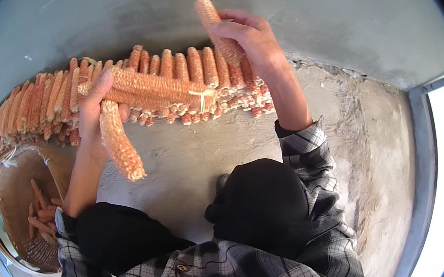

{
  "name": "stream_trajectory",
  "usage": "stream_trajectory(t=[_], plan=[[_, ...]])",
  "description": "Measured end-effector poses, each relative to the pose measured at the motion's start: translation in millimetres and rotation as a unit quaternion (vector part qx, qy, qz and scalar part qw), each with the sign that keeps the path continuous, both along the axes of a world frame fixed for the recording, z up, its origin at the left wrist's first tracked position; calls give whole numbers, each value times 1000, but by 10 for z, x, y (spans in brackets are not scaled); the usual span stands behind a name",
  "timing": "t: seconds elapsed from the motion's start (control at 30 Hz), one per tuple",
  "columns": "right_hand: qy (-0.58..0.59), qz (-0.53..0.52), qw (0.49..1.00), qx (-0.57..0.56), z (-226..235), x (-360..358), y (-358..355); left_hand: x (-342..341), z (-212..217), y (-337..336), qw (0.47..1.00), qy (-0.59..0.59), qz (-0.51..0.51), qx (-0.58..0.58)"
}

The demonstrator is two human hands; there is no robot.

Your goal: The person takes dried corn cobs from a woven basket and arranges them in a neat row against a wall. They handle the cobs one by one, placing them vertically to form a continuous stack.

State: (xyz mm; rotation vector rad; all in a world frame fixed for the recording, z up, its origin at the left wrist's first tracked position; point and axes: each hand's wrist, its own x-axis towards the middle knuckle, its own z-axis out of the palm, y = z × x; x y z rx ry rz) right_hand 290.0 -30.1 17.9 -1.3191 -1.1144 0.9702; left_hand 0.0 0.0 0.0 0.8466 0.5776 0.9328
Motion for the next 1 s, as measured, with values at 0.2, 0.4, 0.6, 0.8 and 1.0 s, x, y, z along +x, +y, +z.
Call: stream_trajectory(t=[0.2, 0.4, 0.6, 0.8, 1.0], plan=[[-319, -143, 933, -86, -377, 554, -81, 386, -328, -217, 997, 57, 26, -32], [-539, -190, 811, -126, -647, 395, -4, 400, -385, -211, 996, 69, -6, -48], [-596, -200, 765, -141, -722, 304, 44, 411, -404, -245, 995, 69, 8, -65], [-561, -273, 779, -67, -564, 686, 24, 407, -416, -198, 995, 36, -8, -92], [-420, -204, 884, 33, -562, 562, 46, 349, -445, -172, 995, 33, -10, -93]])
